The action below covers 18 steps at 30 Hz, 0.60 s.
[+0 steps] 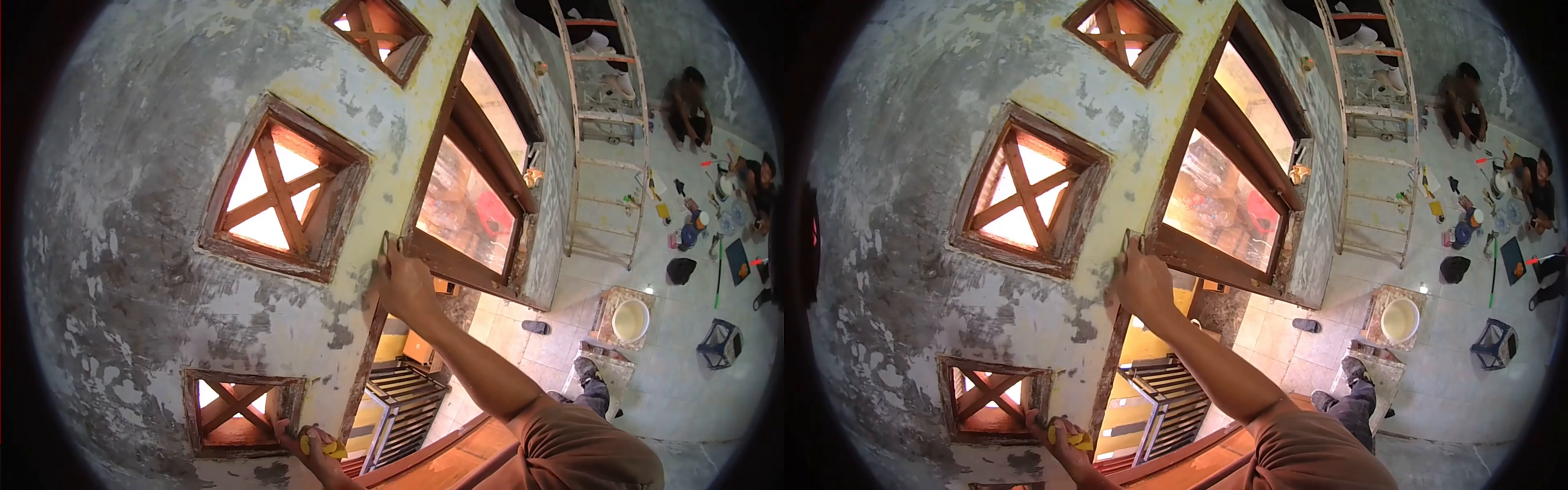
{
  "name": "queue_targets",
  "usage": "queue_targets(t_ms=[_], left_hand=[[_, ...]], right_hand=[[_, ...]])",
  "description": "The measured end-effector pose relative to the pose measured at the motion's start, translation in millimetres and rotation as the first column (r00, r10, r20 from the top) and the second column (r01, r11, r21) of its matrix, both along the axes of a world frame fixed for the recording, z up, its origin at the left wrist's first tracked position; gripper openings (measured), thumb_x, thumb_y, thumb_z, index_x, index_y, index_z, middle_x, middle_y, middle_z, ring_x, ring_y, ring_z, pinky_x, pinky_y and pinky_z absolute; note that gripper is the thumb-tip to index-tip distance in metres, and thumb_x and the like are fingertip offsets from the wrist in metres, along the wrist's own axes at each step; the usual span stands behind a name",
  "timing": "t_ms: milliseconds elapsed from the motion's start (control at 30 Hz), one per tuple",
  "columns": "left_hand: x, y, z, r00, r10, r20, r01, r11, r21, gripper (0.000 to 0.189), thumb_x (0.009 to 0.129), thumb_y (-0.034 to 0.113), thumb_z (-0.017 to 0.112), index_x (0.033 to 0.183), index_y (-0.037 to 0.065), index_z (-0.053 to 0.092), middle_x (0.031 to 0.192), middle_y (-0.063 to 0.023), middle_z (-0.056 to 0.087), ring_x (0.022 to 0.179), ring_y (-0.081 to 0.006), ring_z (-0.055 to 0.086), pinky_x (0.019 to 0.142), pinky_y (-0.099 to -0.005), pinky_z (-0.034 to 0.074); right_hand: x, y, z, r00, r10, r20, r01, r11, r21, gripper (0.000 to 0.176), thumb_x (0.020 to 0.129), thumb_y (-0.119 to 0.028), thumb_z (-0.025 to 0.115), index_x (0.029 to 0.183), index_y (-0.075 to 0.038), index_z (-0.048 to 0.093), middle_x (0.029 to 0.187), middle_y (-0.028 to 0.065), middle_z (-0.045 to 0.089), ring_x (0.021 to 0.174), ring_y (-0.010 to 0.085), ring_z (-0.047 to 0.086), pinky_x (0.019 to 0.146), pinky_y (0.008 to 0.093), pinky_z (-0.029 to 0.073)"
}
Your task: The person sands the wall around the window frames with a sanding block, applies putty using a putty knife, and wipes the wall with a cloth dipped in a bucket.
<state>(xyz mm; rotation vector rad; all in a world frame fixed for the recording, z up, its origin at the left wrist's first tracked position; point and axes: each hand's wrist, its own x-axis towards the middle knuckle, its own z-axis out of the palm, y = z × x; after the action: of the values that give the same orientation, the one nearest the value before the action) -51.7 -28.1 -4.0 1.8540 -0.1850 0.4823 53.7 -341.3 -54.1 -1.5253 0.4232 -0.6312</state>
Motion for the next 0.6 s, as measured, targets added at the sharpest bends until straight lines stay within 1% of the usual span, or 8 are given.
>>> queue_targets(t_ms=[33,100,167,233,300,400,533,600], left_hand=[[2,0,-1,1.0,-0.003,0.0,0.003,1.0,0.007,0.051,0.083,0.011,0.056,0.13,0.014,0.036,0.065,0.0005,0.042,0.055,-0.009,0.042,0.054,-0.0226,0.037],[-2,-11,5,1.0,-0.003,-0.018,0.004,1.0,0.003,0.051,0.083,0.012,0.056,0.13,0.014,0.036,0.063,0.0005,0.042,0.054,-0.0092,0.041,0.054,-0.023,0.037],[-4,-17,6,0.998,0.007,-0.06,-0.006,1.0,0.019,0.051,0.083,0.012,0.055,0.13,0.014,0.036,0.061,0.0006,0.041,0.054,-0.0093,0.041,0.054,-0.0234,0.037],[-4,-18,4,1.0,0.02,0.011,-0.02,1.0,-0.008,0.05,0.084,0.014,0.055,0.129,0.014,0.036,0.058,0.0005,0.039,0.053,-0.0098,0.041,0.054,-0.0236,0.037],[-6,-16,6,1.0,-0.017,0.019,0.017,1.0,0.014,0.049,0.084,0.013,0.055,0.129,0.014,0.036,0.059,0.0002,0.04,0.053,-0.0098,0.041,0.054,-0.0234,0.037],[0,-14,6,0.997,-0.08,0.019,0.079,0.996,0.036,0.049,0.084,0.013,0.055,0.129,0.013,0.036,0.062,0.0,0.041,0.054,-0.01,0.041,0.054,-0.0231,0.037],[-1,-6,4,0.999,-0.032,-0.013,0.032,0.999,0.008,0.048,0.085,0.012,0.054,0.129,0.013,0.036,0.065,0.0005,0.041,0.055,-0.0097,0.041,0.054,-0.0225,0.036],[-2,-6,4,1.0,-0.021,-0.009,0.021,1.0,0.008,0.047,0.086,0.012,0.054,0.129,0.013,0.036,0.064,0.0006,0.04,0.055,-0.0096,0.04,0.054,-0.0224,0.036]], right_hand=[[-1,14,-9,1.0,-0.002,0.009,0.003,1.0,-0.005,0.042,0.092,-0.016,0.052,0.123,0.011,0.05,0.075,0.0314,0.06,0.072,0.0451,0.062,0.063,0.0497,0.048],[-3,32,-26,0.987,-0.128,0.099,0.143,0.975,-0.168,0.037,0.092,-0.02,0.049,0.119,0.005,0.052,0.072,0.027,0.062,0.068,0.0431,0.062,0.062,0.0512,0.048],[-1,23,-31,0.995,-0.07,0.064,0.079,0.987,-0.141,0.038,0.092,-0.02,0.05,0.12,0.005,0.051,0.074,0.0273,0.062,0.065,0.0429,0.062,0.06,0.051,0.048],[6,-2,-18,1.0,-0.014,0.011,0.015,0.989,-0.144,0.045,0.092,-0.022,0.052,0.127,0.005,0.048,0.075,0.0289,0.062,0.064,0.0432,0.062,0.06,0.0505,0.048],[5,8,-17,0.999,-0.034,0.006,0.034,0.989,-0.143,0.041,0.091,-0.021,0.054,0.122,0.005,0.052,0.072,0.028,0.062,0.063,0.0426,0.062,0.059,0.0502,0.048],[-4,31,-28,0.977,-0.134,0.169,0.161,0.973,-0.163,0.029,0.089,-0.018,0.054,0.107,0.005,0.056,0.067,0.0244,0.061,0.061,0.0422,0.061,0.058,0.0498,0.048],[2,2,-10,0.998,-0.056,0.018,0.058,0.985,-0.162,0.034,0.089,-0.013,0.054,0.118,0.006,0.056,0.067,0.0275,0.06,0.06,0.0438,0.06,0.06,0.051,0.046],[0,19,-21,0.995,-0.092,0.034,0.097,0.979,-0.177,0.032,0.09,-0.013,0.054,0.116,0.006,0.056,0.066,0.0268,0.06,0.059,0.0432,0.059,0.06,0.0508,0.047]])
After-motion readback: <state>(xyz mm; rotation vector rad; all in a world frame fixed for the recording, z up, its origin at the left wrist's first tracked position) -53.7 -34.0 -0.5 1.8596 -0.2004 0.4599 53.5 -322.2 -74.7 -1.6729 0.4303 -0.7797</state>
